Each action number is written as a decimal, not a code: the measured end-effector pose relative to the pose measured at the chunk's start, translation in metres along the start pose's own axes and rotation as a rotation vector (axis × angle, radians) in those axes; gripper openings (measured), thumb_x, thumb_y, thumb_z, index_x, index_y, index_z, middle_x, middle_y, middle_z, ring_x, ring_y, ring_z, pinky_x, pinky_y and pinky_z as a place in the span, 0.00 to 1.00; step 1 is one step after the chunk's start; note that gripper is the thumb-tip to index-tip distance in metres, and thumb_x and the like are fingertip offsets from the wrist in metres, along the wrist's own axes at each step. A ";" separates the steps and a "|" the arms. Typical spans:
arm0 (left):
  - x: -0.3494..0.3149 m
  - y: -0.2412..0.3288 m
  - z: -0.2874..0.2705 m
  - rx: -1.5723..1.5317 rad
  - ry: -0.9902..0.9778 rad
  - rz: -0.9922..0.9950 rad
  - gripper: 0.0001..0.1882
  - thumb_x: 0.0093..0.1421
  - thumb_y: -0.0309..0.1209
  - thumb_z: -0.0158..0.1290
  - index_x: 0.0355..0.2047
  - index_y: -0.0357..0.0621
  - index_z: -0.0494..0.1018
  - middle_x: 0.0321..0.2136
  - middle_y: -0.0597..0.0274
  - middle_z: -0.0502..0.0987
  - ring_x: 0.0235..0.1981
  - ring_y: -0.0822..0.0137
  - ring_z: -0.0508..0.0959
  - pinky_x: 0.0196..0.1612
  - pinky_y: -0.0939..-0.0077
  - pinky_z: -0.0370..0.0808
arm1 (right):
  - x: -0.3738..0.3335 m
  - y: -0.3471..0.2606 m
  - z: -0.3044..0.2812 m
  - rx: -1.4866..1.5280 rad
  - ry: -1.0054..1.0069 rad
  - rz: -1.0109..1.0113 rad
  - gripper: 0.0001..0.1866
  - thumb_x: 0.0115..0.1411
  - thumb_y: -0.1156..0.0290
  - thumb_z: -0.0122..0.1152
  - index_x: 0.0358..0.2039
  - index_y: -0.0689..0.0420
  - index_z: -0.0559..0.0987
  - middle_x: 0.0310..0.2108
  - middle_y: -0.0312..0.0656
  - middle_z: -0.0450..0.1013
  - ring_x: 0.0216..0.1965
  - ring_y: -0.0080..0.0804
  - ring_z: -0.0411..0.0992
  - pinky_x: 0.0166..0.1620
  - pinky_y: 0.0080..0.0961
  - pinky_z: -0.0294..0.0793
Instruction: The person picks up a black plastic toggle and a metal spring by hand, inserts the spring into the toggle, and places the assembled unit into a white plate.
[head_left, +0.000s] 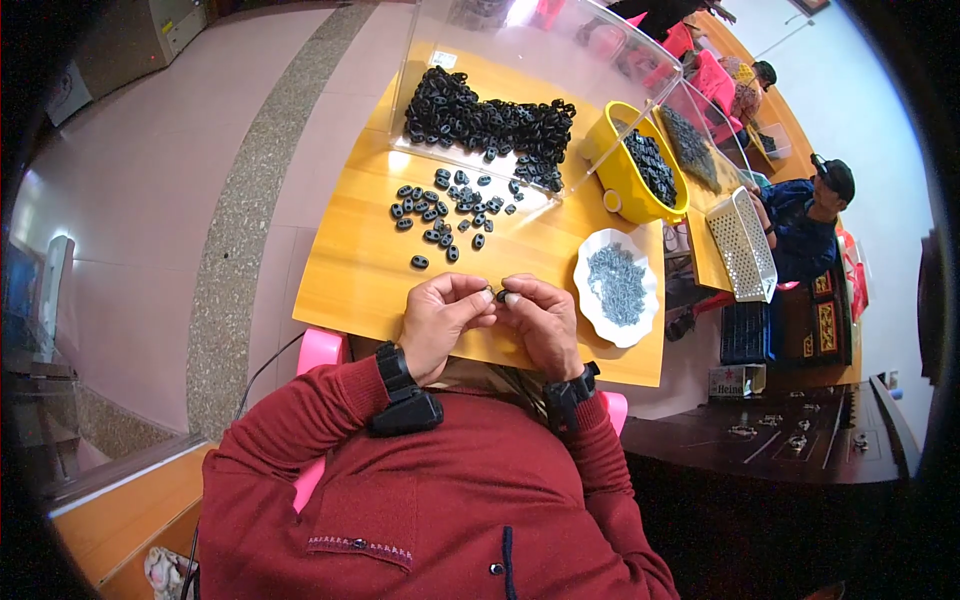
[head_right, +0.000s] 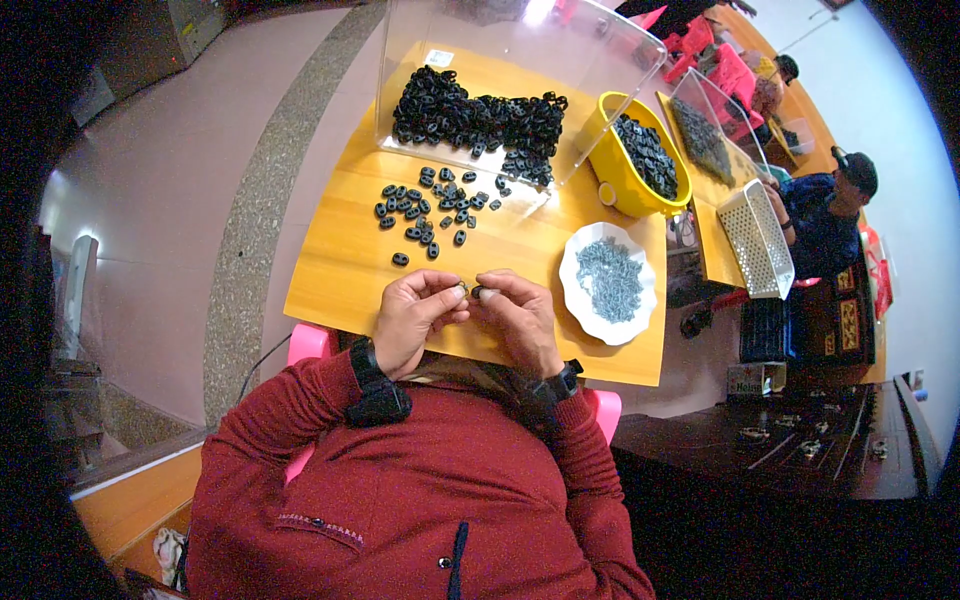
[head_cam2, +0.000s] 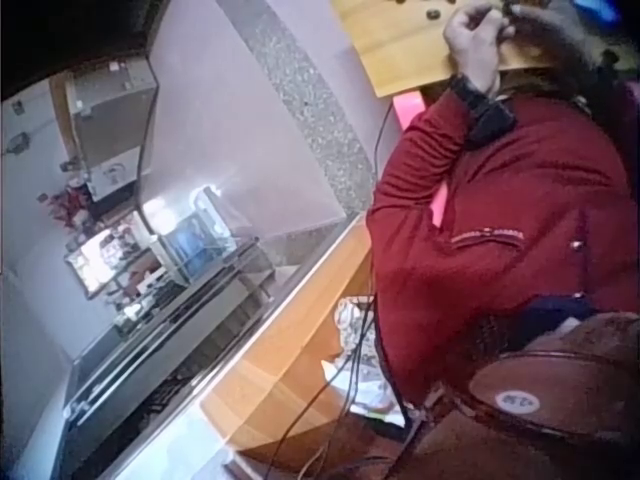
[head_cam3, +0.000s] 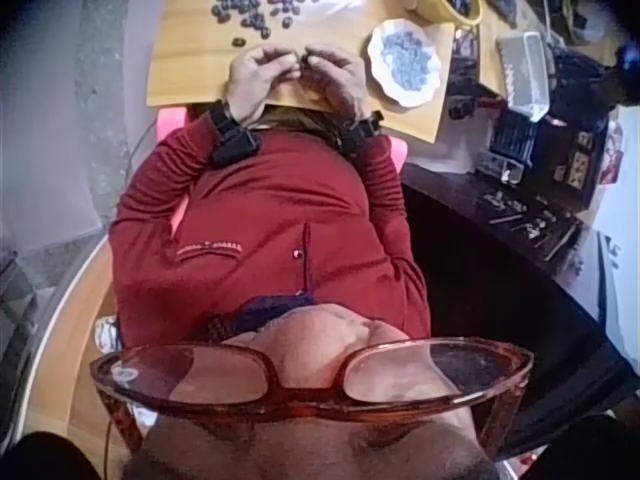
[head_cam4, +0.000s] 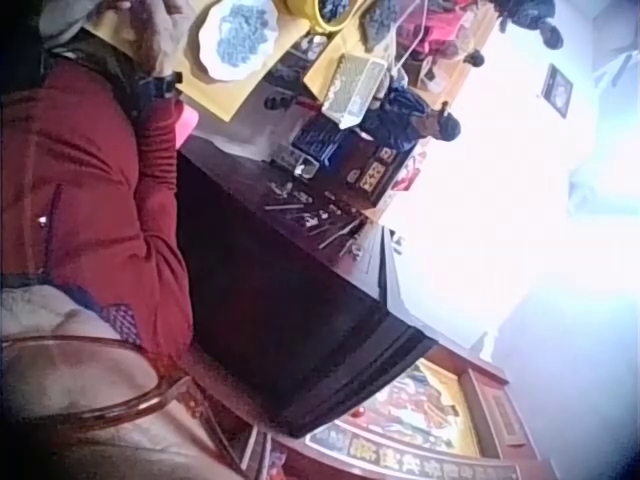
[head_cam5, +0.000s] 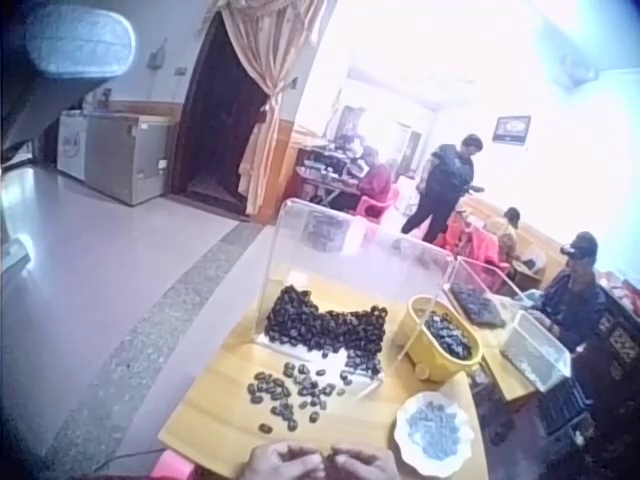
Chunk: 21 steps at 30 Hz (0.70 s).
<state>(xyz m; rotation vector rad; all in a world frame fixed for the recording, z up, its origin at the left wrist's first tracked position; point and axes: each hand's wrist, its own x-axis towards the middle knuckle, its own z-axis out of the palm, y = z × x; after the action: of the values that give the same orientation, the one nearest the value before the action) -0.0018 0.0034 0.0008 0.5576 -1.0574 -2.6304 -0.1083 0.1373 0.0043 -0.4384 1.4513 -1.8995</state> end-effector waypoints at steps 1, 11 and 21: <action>0.000 0.000 0.000 0.007 0.001 -0.005 0.09 0.59 0.23 0.53 0.39 0.33 0.71 0.31 0.58 0.77 0.31 0.71 0.78 0.37 0.80 0.79 | -0.001 0.000 -0.001 0.002 0.001 0.000 0.11 0.59 0.79 0.55 0.43 0.64 0.76 0.35 0.41 0.76 0.34 0.25 0.75 0.39 0.20 0.76; 0.000 0.001 -0.001 0.001 -0.003 -0.016 0.09 0.59 0.23 0.53 0.40 0.33 0.71 0.32 0.58 0.77 0.30 0.72 0.78 0.37 0.81 0.79 | 0.002 0.004 -0.009 0.029 -0.044 0.042 0.13 0.58 0.83 0.56 0.45 0.67 0.75 0.40 0.46 0.76 0.35 0.30 0.77 0.41 0.24 0.79; 0.000 0.000 -0.001 0.000 -0.002 -0.025 0.09 0.59 0.22 0.53 0.40 0.32 0.72 0.32 0.59 0.77 0.30 0.72 0.78 0.37 0.81 0.79 | 0.001 0.006 -0.008 0.073 -0.059 0.033 0.15 0.61 0.81 0.53 0.50 0.66 0.73 0.41 0.47 0.75 0.40 0.34 0.77 0.46 0.31 0.79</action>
<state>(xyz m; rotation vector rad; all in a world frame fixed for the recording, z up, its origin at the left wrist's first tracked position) -0.0014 0.0026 0.0000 0.5714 -1.0575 -2.6528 -0.1120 0.1411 -0.0036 -0.4297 1.3390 -1.8906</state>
